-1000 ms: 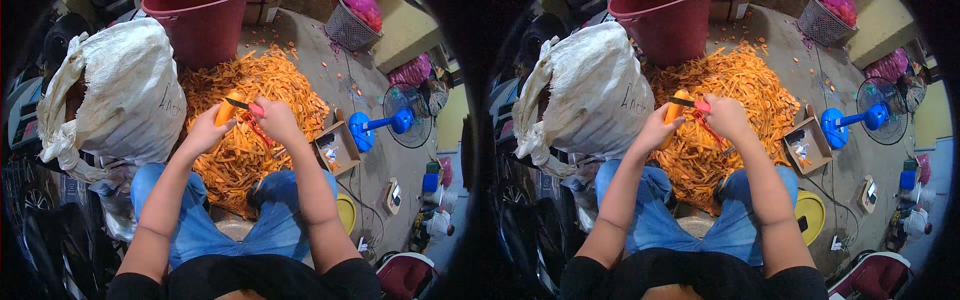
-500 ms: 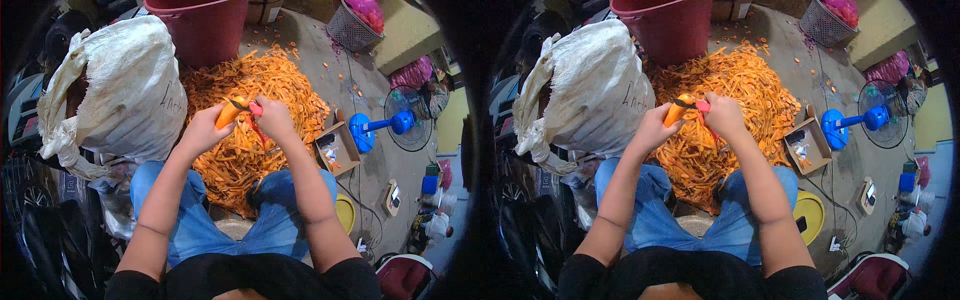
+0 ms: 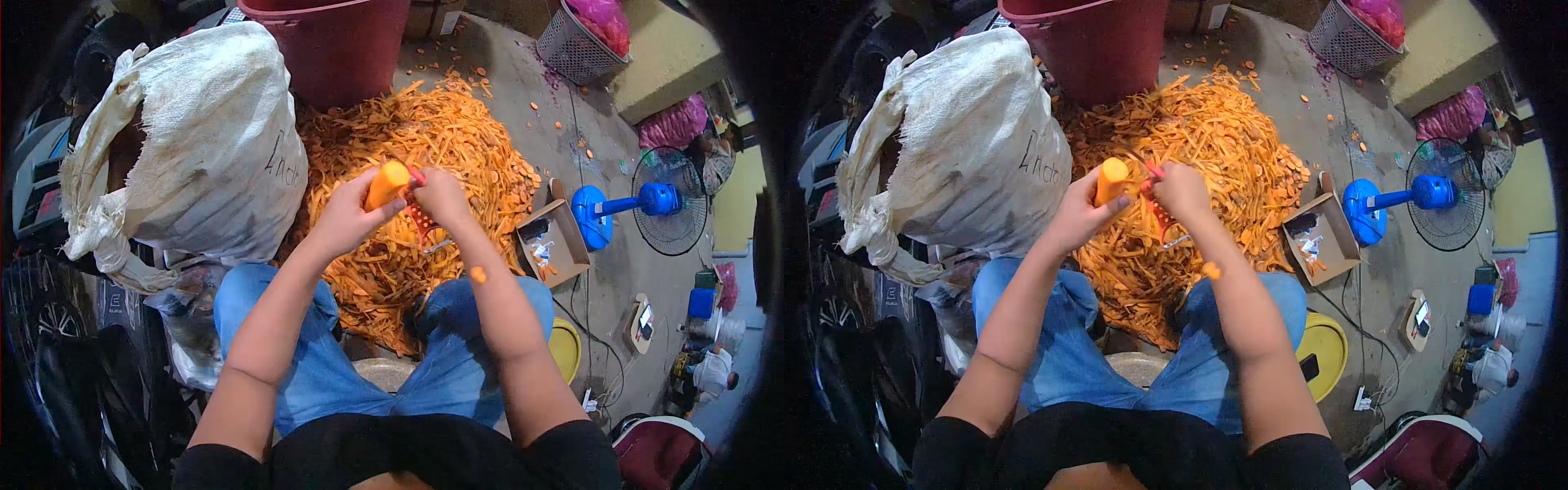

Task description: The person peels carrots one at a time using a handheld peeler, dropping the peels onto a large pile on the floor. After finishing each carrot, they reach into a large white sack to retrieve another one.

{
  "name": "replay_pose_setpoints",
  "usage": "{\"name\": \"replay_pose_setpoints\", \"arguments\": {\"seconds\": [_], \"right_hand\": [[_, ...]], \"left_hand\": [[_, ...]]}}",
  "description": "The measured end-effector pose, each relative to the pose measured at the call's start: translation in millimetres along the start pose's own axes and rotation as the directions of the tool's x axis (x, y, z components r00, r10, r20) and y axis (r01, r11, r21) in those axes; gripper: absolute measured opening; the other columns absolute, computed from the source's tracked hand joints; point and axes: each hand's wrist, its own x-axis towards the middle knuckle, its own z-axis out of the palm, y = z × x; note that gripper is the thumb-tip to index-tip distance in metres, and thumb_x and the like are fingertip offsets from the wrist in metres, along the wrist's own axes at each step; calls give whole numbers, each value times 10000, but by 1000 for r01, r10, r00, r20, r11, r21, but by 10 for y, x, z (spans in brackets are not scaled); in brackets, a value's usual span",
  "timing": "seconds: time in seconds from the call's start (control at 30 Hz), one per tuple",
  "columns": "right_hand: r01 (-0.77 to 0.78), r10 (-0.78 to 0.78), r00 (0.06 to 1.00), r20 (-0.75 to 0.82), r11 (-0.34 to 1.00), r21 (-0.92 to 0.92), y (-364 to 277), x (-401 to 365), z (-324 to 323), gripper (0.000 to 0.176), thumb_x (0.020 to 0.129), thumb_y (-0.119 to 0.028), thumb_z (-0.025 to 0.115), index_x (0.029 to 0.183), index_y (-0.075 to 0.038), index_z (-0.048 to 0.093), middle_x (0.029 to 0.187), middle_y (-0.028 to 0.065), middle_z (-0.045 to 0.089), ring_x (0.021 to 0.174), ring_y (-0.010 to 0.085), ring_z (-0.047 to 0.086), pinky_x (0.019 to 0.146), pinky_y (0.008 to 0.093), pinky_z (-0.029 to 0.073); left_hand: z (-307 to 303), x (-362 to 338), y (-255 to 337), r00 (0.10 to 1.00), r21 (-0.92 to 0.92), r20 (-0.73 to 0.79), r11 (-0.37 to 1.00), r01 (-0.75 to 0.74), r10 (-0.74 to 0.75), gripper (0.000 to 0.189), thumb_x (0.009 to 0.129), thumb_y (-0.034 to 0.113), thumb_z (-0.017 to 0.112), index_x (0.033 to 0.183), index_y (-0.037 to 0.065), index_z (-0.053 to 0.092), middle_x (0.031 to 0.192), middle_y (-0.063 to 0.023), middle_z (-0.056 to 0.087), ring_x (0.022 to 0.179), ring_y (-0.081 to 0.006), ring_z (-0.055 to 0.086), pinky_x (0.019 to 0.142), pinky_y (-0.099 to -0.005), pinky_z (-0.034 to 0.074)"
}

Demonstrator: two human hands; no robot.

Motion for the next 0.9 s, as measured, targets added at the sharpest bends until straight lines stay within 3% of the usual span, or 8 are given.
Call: {"name": "replay_pose_setpoints", "arguments": {"seconds": [0.07,0.2,0.27,0.4,0.57,0.7,0.8,0.9], "right_hand": [[-10,10,999,46,1000,11,-70,-5,46,134,646,-139,527,721,-31,545,727,174,560,722,312,542,641,376,427],[48,-49,999,16,998,36,-131,-70,98,158,640,-135,514,755,-29,539,733,187,555,721,318,540,645,396,420],[-11,9,999,45,998,55,-125,-77,179,181,645,-141,511,786,-35,550,732,185,558,708,324,536,642,398,418],[-103,-144,938,315,752,651,-61,-69,555,214,725,-109,476,919,-47,540,683,137,563,653,228,558,612,319,436],[-200,-171,969,179,-116,973,-457,-202,397,220,822,-126,398,1015,-42,463,878,33,533,744,98,506,684,220,413],[-31,-119,991,58,218,975,-333,-117,261,220,838,-202,362,946,-53,481,759,34,538,685,111,515,631,235,422],[-266,54,964,261,145,953,-194,-10,-11,176,836,-88,362,941,-38,493,741,41,549,634,106,528,537,219,424],[-98,112,990,90,65,993,-102,83,-72,137,833,-102,392,915,-37,480,755,39,537,642,111,529,526,228,431]], "left_hand": [[-22,16,-85,996,12,34,997,79,-79,312,722,211,578,962,35,482,832,-64,531,791,-127,500,728,-244,382],[-42,107,-292,979,-579,-63,806,122,-193,234,741,190,539,897,31,468,854,-73,515,823,-167,495,798,-293,368],[-71,148,-286,980,-961,-17,272,38,-198,188,730,174,509,845,43,440,816,-70,474,825,-195,472,828,-341,354],[-40,189,-340,983,-994,-62,97,-45,-175,196,724,187,514,832,43,439,816,-86,469,854,-216,466,850,-380,345],[-16,156,-293,975,-965,-107,256,-54,-196,296,749,269,483,917,26,460,971,-131,481,937,-233,452,864,-380,329],[-123,147,-178,993,-855,-63,518,0,-104,418,732,309,478,1024,12,444,1062,-142,460,989,-229,437,869,-371,322],[-220,99,-20,998,-704,46,707,68,-50,550,685,309,520,1108,-14,383,1072,-136,455,988,-216,444,877,-351,316],[-269,48,9,961,-684,272,693,229,-49,625,695,322,514,1179,-14,306,1107,-122,439,1005,-223,447,826,-297,370]]}}
